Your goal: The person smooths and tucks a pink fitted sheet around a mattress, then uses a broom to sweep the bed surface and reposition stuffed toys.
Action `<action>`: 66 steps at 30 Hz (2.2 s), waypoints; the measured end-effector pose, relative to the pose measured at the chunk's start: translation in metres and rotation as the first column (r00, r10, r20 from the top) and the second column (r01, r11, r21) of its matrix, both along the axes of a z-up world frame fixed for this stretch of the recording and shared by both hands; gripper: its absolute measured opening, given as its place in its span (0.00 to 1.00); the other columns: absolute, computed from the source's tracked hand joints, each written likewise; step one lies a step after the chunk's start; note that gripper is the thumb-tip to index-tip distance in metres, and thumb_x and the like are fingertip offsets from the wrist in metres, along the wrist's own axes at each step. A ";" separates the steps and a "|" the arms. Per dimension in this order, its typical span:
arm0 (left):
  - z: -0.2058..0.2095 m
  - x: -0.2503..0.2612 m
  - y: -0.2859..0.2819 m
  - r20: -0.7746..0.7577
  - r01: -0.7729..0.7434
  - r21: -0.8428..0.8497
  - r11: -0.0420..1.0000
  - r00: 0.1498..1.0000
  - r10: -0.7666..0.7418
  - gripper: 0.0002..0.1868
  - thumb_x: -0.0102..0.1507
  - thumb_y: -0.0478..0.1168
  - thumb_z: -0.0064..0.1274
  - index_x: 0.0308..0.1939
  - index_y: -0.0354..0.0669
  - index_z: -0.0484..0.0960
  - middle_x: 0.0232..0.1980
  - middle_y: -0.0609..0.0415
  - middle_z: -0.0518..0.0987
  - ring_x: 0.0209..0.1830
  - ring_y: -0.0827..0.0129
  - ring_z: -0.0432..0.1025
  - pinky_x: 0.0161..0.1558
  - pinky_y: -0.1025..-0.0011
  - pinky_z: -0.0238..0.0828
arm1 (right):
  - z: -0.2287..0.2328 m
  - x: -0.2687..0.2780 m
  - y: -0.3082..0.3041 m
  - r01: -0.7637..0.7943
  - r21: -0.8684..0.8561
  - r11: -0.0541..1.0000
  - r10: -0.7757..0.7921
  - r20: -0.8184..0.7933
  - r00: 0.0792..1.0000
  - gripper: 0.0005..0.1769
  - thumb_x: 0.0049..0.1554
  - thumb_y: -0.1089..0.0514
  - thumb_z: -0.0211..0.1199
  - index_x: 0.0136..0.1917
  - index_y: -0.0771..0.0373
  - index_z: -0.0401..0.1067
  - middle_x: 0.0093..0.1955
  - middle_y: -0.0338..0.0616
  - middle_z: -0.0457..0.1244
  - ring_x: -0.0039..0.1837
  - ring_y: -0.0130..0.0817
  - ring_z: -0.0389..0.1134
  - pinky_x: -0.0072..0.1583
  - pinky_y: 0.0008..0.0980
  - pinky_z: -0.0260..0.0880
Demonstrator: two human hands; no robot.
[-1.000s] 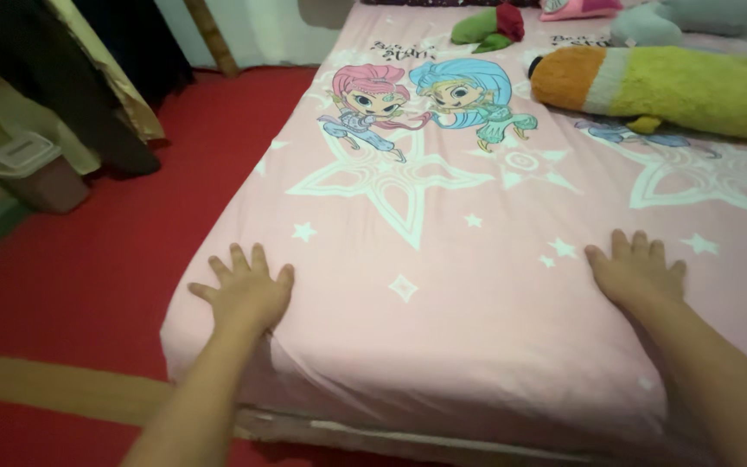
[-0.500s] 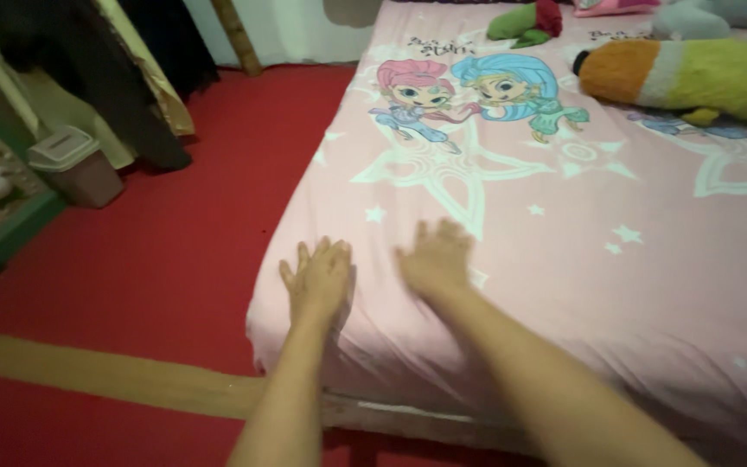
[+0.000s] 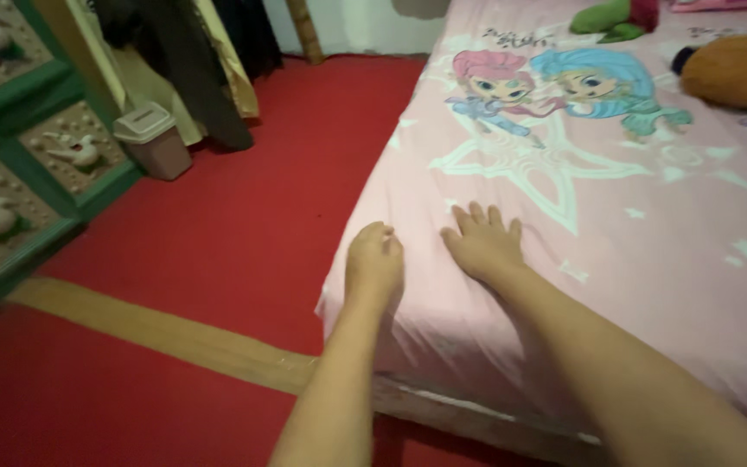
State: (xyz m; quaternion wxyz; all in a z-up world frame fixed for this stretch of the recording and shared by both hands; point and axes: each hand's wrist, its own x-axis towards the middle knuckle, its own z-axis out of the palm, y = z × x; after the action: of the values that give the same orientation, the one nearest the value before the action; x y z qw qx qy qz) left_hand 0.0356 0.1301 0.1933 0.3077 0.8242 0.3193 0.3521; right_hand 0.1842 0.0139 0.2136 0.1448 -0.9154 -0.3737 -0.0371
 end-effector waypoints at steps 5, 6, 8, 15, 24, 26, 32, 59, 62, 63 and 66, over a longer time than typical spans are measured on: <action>-0.006 -0.057 0.035 -0.282 0.015 -0.172 0.985 0.957 -0.064 0.32 0.66 0.55 0.43 0.75 0.59 0.64 0.76 0.49 0.64 0.75 0.49 0.59 0.69 0.54 0.54 | 0.001 -0.027 0.030 0.053 -0.107 0.993 -0.061 -0.075 0.995 0.38 0.63 0.35 0.40 0.83 0.44 0.45 0.87 0.49 0.33 0.85 0.56 0.30 0.75 0.74 0.26; -0.013 -0.062 0.040 -0.209 0.038 -0.331 0.943 0.972 -0.112 0.36 0.65 0.56 0.41 0.77 0.59 0.59 0.75 0.48 0.65 0.75 0.53 0.60 0.71 0.59 0.55 | 0.003 -0.034 0.035 0.046 -0.106 0.993 -0.057 -0.097 0.994 0.37 0.64 0.36 0.40 0.83 0.44 0.44 0.86 0.50 0.32 0.85 0.57 0.30 0.75 0.75 0.25; -0.028 -0.055 0.045 -0.122 0.040 -0.340 0.940 0.989 -0.086 0.35 0.67 0.56 0.40 0.78 0.54 0.57 0.76 0.44 0.65 0.76 0.51 0.61 0.72 0.58 0.56 | 0.004 -0.060 0.054 -0.054 -0.155 0.986 0.030 -0.151 0.988 0.36 0.64 0.37 0.38 0.83 0.40 0.43 0.87 0.46 0.31 0.86 0.54 0.29 0.75 0.77 0.25; -0.042 -0.049 0.042 -0.235 -0.131 -0.392 0.910 0.971 0.038 0.30 0.71 0.55 0.25 0.75 0.55 0.62 0.71 0.42 0.71 0.70 0.43 0.66 0.67 0.50 0.61 | -0.009 -0.101 0.080 -0.314 0.485 0.816 0.549 -0.481 0.684 0.32 0.59 0.49 0.52 0.76 0.53 0.67 0.74 0.61 0.59 0.76 0.54 0.56 0.76 0.60 0.51; -0.014 -0.059 0.024 -0.164 -0.139 -0.377 0.916 0.983 0.082 0.29 0.71 0.56 0.26 0.73 0.55 0.65 0.72 0.47 0.70 0.70 0.48 0.65 0.66 0.53 0.62 | -0.031 -0.094 0.096 -0.371 0.475 0.798 0.144 0.448 0.883 0.31 0.56 0.41 0.56 0.62 0.67 0.72 0.60 0.61 0.68 0.63 0.54 0.69 0.69 0.57 0.49; -0.018 -0.061 0.025 -0.114 -0.094 -0.376 0.922 0.992 0.054 0.29 0.71 0.56 0.26 0.72 0.55 0.66 0.72 0.48 0.70 0.70 0.49 0.66 0.66 0.54 0.62 | -0.026 -0.095 0.095 -0.402 0.381 0.832 0.270 0.354 0.895 0.28 0.58 0.41 0.53 0.57 0.66 0.76 0.58 0.58 0.71 0.62 0.50 0.71 0.74 0.53 0.45; -0.014 -0.066 0.026 -0.154 -0.086 -0.345 0.935 0.987 0.034 0.30 0.70 0.54 0.28 0.75 0.50 0.62 0.76 0.47 0.65 0.73 0.49 0.63 0.69 0.52 0.59 | -0.017 -0.103 0.075 0.319 0.791 0.522 0.404 -0.559 0.725 0.23 0.63 0.53 0.52 0.64 0.69 0.75 0.68 0.73 0.61 0.66 0.72 0.53 0.70 0.64 0.49; -0.003 -0.064 0.049 -0.459 0.323 0.357 0.877 0.878 -0.136 0.29 0.68 0.47 0.38 0.71 0.37 0.64 0.77 0.37 0.57 0.77 0.33 0.49 0.69 0.30 0.43 | -0.019 -0.128 0.089 0.279 0.252 0.927 -0.374 0.534 0.758 0.24 0.56 0.51 0.54 0.61 0.65 0.74 0.71 0.59 0.62 0.77 0.54 0.56 0.73 0.68 0.46; -0.004 -0.065 0.048 -0.465 0.327 0.311 0.893 0.871 -0.157 0.29 0.68 0.48 0.37 0.71 0.37 0.63 0.78 0.37 0.55 0.76 0.32 0.49 0.69 0.30 0.43 | -0.018 -0.133 0.087 0.288 0.127 0.949 -0.311 0.522 0.794 0.22 0.59 0.51 0.52 0.60 0.64 0.74 0.67 0.55 0.65 0.72 0.51 0.62 0.69 0.65 0.55; -0.001 -0.063 0.049 -0.455 0.318 0.302 0.899 0.877 -0.158 0.30 0.68 0.48 0.37 0.72 0.38 0.62 0.78 0.37 0.55 0.75 0.31 0.49 0.68 0.30 0.43 | -0.013 -0.130 0.086 0.274 0.055 0.960 -0.268 0.457 0.848 0.21 0.62 0.51 0.50 0.61 0.64 0.75 0.65 0.54 0.67 0.70 0.50 0.65 0.67 0.62 0.61; 0.005 -0.062 0.049 -0.532 0.346 0.235 0.908 0.828 -0.178 0.31 0.67 0.47 0.37 0.73 0.38 0.59 0.79 0.37 0.51 0.74 0.28 0.49 0.66 0.29 0.43 | 0.004 -0.116 0.089 0.350 -0.058 0.935 -0.332 0.209 0.920 0.22 0.65 0.45 0.49 0.56 0.58 0.78 0.56 0.55 0.71 0.59 0.52 0.72 0.61 0.56 0.69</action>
State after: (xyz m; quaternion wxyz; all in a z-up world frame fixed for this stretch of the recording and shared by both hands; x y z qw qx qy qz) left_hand -0.0267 0.1793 0.1985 0.1219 0.9619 0.2084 0.1279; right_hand 0.0686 0.1026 0.2174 0.0553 -0.9642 -0.2221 -0.1337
